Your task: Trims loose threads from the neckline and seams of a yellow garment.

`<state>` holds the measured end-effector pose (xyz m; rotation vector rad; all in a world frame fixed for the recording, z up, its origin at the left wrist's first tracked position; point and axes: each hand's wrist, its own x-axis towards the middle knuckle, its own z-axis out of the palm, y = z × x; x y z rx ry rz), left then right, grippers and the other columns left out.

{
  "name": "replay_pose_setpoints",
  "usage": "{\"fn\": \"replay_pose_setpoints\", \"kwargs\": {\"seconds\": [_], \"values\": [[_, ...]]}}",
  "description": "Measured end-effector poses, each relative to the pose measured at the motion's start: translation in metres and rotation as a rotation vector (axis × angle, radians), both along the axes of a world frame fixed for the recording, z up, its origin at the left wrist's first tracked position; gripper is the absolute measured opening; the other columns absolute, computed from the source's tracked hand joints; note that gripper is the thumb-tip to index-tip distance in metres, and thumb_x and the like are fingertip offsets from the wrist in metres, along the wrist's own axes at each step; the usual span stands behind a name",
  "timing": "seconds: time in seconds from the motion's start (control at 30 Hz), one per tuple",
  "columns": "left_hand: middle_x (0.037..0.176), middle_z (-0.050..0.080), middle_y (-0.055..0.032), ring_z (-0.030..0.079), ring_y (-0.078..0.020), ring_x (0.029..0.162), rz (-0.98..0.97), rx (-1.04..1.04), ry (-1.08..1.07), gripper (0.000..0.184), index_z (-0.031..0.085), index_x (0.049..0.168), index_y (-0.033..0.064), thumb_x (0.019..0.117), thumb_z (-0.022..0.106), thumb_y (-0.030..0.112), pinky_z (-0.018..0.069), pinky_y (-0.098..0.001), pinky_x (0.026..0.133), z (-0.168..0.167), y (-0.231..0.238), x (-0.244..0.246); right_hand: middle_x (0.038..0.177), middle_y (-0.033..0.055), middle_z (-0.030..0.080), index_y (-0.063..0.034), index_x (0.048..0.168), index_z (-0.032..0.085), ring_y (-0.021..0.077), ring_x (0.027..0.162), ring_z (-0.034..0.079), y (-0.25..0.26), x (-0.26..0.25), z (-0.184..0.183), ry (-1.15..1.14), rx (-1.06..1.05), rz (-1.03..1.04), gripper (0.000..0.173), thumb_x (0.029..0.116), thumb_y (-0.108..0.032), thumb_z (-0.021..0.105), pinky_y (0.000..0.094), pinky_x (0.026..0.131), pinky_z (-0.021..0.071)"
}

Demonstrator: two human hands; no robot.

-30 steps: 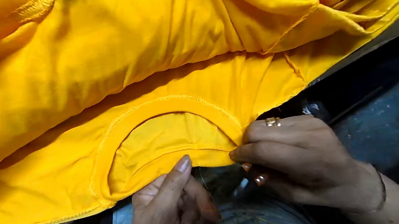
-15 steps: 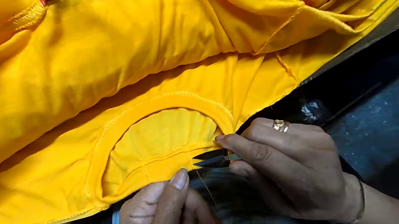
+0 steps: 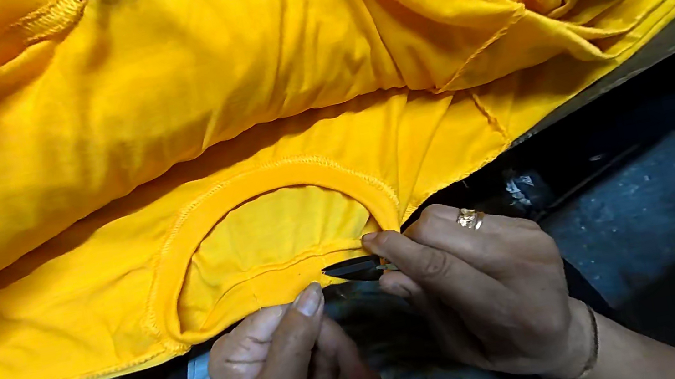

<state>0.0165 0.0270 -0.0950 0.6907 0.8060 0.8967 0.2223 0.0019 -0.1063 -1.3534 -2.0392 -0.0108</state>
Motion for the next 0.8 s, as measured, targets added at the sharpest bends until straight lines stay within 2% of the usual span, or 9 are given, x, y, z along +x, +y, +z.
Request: {"fn": "replay_pose_setpoints", "kwargs": {"seconds": [0.13,0.33,0.8], "values": [[0.054,0.058,-0.0058,0.054,-0.0076,0.042,-0.01,0.0,0.007,0.042,0.068,0.072,0.0009,0.1074,0.051,0.016,0.0485,-0.0224,0.042,-0.001,0.0,-0.001,0.074,0.0025,0.053,-0.0002,0.11,0.073,0.0141,0.066,0.049,0.001,0.0,-0.003,0.012,0.008,0.008,0.027,0.1025,-0.02,0.055,0.0273,0.055,0.0368],[0.054,0.058,-0.006,0.054,-0.0079,0.042,-0.006,0.017,0.01,0.042,0.066,0.071,0.0012,0.1075,0.051,0.015,0.0493,-0.0228,0.041,0.001,-0.001,0.0,0.074,0.0015,0.053,-0.0015,0.107,0.072,0.0125,0.067,0.051,-0.002,0.01,0.001,0.058,-0.038,0.06,0.03,0.1052,-0.022,0.05,0.026,0.057,0.0386],[0.055,0.06,-0.0068,0.057,-0.0091,0.043,-0.012,0.022,0.029,0.042,0.067,0.072,0.0008,0.1079,0.05,0.016,0.0511,-0.0235,0.042,0.001,-0.003,0.001,0.074,0.002,0.054,-0.002,0.105,0.073,0.0131,0.067,0.051,-0.004,0.005,0.0,0.03,-0.032,0.032,0.028,0.1038,-0.021,0.053,0.0266,0.056,0.0378]]}}
